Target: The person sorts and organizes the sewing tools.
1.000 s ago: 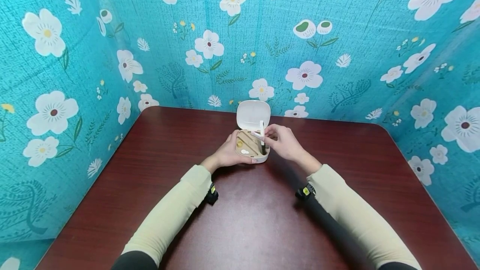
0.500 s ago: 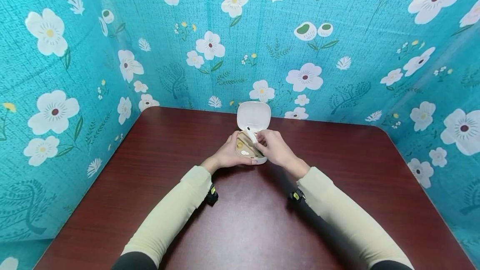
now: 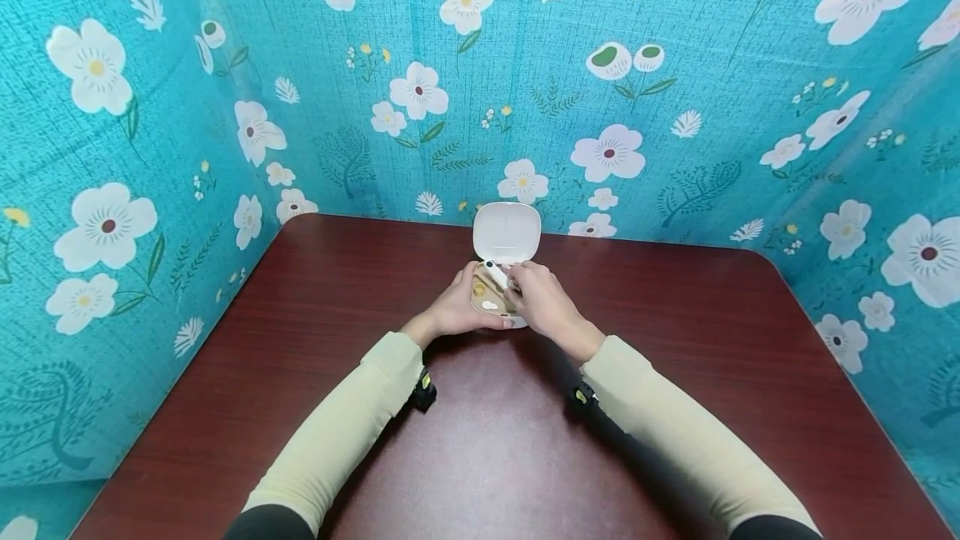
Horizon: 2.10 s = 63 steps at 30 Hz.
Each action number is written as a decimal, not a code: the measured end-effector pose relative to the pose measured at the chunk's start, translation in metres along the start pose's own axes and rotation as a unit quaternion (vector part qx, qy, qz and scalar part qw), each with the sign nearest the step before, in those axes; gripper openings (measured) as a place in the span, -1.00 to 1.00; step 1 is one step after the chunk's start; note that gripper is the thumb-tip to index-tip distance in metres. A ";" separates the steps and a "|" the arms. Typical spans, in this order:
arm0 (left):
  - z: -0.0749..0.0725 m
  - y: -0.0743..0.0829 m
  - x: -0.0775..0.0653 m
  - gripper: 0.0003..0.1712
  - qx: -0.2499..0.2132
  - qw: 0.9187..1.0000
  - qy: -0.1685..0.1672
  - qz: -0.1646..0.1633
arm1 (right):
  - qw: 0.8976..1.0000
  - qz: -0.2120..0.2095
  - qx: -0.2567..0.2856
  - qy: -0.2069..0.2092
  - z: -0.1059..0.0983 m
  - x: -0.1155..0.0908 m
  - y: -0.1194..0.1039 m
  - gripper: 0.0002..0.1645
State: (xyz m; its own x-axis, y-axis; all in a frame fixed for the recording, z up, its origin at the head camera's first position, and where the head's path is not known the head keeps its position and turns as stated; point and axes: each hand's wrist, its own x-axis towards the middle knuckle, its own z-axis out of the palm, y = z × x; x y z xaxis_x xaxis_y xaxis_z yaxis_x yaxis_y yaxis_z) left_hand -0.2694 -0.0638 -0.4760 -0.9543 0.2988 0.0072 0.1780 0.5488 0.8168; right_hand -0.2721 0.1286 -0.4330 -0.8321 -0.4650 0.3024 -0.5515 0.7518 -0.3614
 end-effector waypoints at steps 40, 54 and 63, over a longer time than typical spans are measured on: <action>0.001 -0.001 0.002 0.31 -0.005 1.000 0.000 -0.001 | 0.999 -0.012 0.032 -0.010 -0.003 0.003 -0.001 -0.86; -0.018 -0.005 0.011 0.18 0.015 0.998 0.059 0.026 | 0.996 0.031 0.075 -0.043 -0.046 0.025 0.024 -0.69; -0.054 0.010 0.028 -0.22 -0.013 0.991 0.135 0.020 | 0.988 0.108 0.106 -0.009 -0.055 0.048 0.046 -0.47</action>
State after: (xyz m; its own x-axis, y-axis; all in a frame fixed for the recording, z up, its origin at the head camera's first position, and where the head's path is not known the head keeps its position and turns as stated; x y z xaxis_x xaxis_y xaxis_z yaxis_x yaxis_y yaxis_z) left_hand -0.3069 -0.0919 -0.4367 -0.9767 0.0979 0.1907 0.2136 0.5189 0.8277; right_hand -0.3341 0.1668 -0.3868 -0.9316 -0.3145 0.1823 -0.3592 0.7202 -0.5936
